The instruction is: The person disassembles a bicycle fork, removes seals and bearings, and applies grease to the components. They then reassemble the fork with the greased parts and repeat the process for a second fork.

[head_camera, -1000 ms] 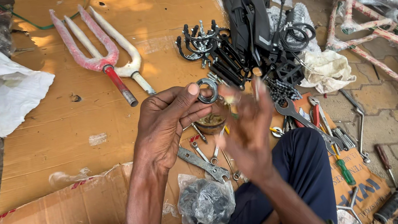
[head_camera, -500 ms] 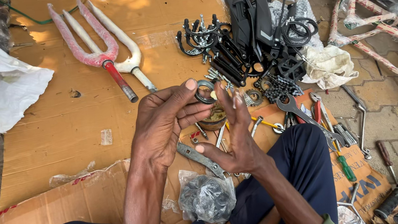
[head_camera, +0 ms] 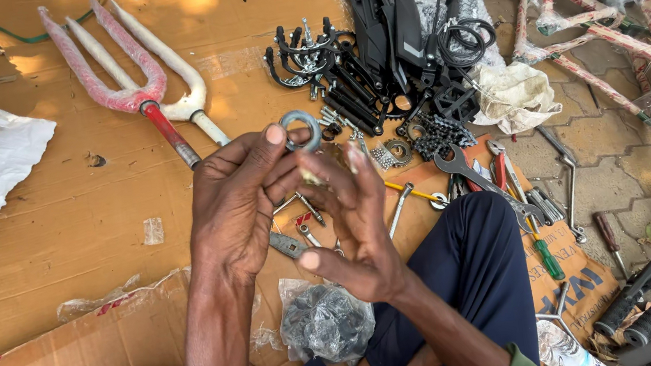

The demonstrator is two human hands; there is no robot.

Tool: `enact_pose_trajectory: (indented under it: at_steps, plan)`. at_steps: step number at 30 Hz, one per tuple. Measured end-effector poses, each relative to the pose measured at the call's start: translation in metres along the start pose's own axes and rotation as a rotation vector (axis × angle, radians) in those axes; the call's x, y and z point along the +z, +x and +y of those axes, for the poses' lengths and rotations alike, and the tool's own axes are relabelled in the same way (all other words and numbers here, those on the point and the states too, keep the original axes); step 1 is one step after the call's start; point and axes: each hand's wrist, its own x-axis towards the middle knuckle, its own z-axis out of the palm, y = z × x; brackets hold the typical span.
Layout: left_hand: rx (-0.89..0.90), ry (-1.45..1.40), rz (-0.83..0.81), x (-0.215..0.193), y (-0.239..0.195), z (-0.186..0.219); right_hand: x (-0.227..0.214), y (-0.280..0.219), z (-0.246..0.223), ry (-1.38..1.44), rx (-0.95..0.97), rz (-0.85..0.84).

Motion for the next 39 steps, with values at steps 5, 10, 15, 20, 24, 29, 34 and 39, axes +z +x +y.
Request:
enact_pose_trajectory:
  at_steps: [5,10,15,20,24,29,34,39]
  plan:
    - [-0.032,0.041,-0.113,-0.002,0.000,-0.001,-0.025,0.027,0.008,-0.136,-0.014,0.204]
    - [-0.078,0.054,-0.071,-0.003,0.002,-0.004,-0.044,0.048,0.001,-0.143,-0.032,0.013]
    - [-0.056,-0.001,-0.038,-0.006,0.004,-0.008,-0.029,0.022,0.010,-0.438,-0.117,-0.132]
    - [-0.059,-0.020,-0.020,-0.008,0.002,-0.003,-0.032,-0.002,0.020,-0.523,-0.115,-0.126]
    - [-0.052,0.017,-0.039,-0.005,0.002,-0.003,-0.038,0.006,0.018,-0.265,-0.002,0.007]
    - [-0.043,0.037,-0.041,-0.005,0.002,-0.005,-0.025,0.023,0.014,0.013,0.041,0.013]
    - [-0.021,-0.006,-0.005,-0.005,0.004,-0.005,0.002,-0.004,-0.002,0.101,0.064,0.043]
    - [-0.031,0.038,-0.094,-0.005,0.003,0.001,-0.010,0.016,0.003,-0.179,0.020,0.186]
